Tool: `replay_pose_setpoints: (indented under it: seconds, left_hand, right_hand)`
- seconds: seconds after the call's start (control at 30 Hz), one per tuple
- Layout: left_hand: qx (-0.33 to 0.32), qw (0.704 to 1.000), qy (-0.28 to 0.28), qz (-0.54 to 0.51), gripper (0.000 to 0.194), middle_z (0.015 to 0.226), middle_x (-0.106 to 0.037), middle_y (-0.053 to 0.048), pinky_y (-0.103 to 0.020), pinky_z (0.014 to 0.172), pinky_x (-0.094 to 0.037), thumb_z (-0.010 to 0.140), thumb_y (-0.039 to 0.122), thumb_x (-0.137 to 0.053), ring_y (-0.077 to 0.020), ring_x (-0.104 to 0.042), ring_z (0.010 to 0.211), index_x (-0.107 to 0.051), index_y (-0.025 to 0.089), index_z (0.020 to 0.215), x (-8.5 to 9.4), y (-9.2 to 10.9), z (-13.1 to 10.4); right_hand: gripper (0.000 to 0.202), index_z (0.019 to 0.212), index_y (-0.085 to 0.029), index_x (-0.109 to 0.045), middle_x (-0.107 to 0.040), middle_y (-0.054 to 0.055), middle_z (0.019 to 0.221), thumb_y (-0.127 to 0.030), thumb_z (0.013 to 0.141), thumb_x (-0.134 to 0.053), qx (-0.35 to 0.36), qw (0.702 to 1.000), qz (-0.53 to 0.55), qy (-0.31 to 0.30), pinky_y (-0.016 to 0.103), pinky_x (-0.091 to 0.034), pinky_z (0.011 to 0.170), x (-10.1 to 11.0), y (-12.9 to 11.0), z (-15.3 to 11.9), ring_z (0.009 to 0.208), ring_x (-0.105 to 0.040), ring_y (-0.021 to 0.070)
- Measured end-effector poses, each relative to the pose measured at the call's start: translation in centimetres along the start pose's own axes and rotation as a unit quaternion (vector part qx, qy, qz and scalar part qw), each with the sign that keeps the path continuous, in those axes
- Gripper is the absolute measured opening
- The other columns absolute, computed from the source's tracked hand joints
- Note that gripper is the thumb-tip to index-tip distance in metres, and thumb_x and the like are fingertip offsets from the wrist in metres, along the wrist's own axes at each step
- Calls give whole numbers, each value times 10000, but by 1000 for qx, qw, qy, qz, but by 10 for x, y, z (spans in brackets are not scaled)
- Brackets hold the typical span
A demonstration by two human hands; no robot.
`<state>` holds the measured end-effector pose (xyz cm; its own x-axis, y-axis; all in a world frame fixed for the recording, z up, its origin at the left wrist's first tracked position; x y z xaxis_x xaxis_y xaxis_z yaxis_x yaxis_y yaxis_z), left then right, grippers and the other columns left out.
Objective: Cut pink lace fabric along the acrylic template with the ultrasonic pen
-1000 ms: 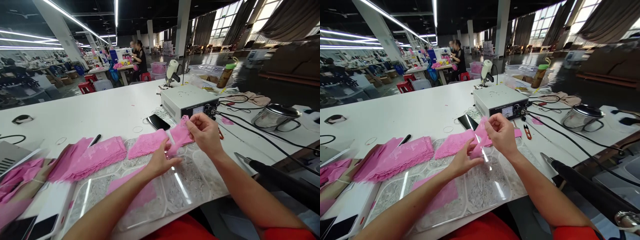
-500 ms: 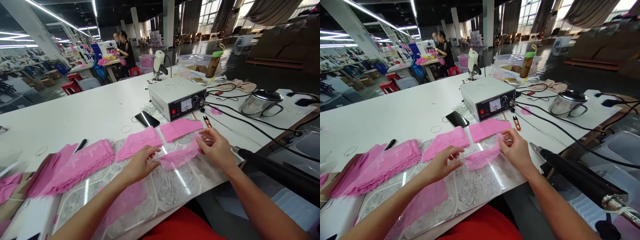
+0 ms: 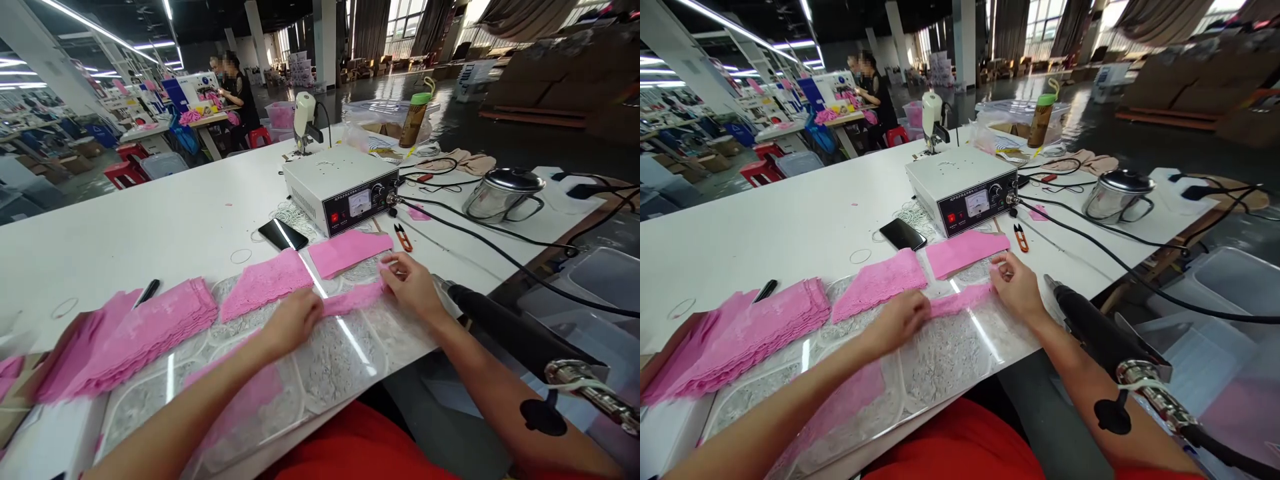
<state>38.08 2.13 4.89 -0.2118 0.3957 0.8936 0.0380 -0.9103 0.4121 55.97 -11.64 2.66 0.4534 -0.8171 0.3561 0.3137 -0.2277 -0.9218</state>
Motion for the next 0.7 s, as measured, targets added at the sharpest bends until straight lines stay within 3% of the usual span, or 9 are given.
replay_pose_setpoints:
  seconds: [0.1, 0.2, 0.3, 0.43, 0.6, 0.7]
  left_hand:
    - [24, 998, 50, 4, 158, 853, -599, -43, -285, 712, -462, 917, 168, -442, -166, -567, 809, -552, 178, 804, 45, 0, 5]
    - [-11, 998, 59, 0, 123, 941, -617, -59, -321, 842, -444, 874, 140, -463, -184, -562, 937, -557, 179, 805, 59, 22, -11]
    - [-62, 998, 3, -1, 111, 981, -624, -73, -347, 866, -419, 802, 90, -476, -191, -564, 937, -550, 171, 785, 31, 46, -35]
    - [-99, 991, -87, -16, 87, 932, -617, -61, -348, 845, -414, 814, 126, -508, -163, -567, 814, -569, 170, 772, -13, 58, -49]
    - [-152, 986, -60, -19, 223, 975, -657, -74, -353, 860, -437, 945, 139, -399, -178, -606, 890, -619, 171, 939, -18, 59, -23]
    - [-210, 976, -58, -7, 281, 1204, -646, -101, -411, 1007, -407, 977, 158, -372, -222, -584, 1129, -609, 179, 1126, -27, 68, -9]
  right_hand:
    - [223, 871, -199, -582, -510, -56, 574, -371, 733, -605, 24, 996, 88, 13, 233, -398, 402, 1, -23, 11, 424, -513, 108]
    - [186, 855, -207, -618, -499, -58, 528, -353, 740, -612, 43, 996, 77, 28, 235, -383, 404, 11, -28, 3, 406, -481, 104]
    - [153, 783, -212, -657, -555, -26, 520, -341, 739, -587, 57, 998, -37, 12, 255, -367, 424, 16, -8, -14, 427, -478, 122]
    - [135, 737, -215, -673, -599, -14, 538, -297, 722, -567, 65, 984, -167, -17, 272, -398, 480, 20, 16, -38, 469, -528, 145]
    - [135, 772, -198, -680, -645, 20, 701, -253, 792, -558, 102, 977, -189, 3, 265, -447, 562, 35, 2, -53, 587, -574, 136]
    - [129, 770, -200, -684, -621, 11, 676, -230, 823, -570, 116, 977, -162, -74, 245, -427, 513, 25, -3, -63, 553, -542, 119]
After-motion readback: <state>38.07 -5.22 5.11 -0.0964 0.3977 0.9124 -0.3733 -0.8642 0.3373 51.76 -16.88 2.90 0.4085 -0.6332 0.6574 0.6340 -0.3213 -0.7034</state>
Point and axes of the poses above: each hand's wrist, its own z-axis towards the middle knuckle, its own x-axis out of the back of the hand, y = z × x, the point moved 8 cm from there along z, towards the middle knuckle
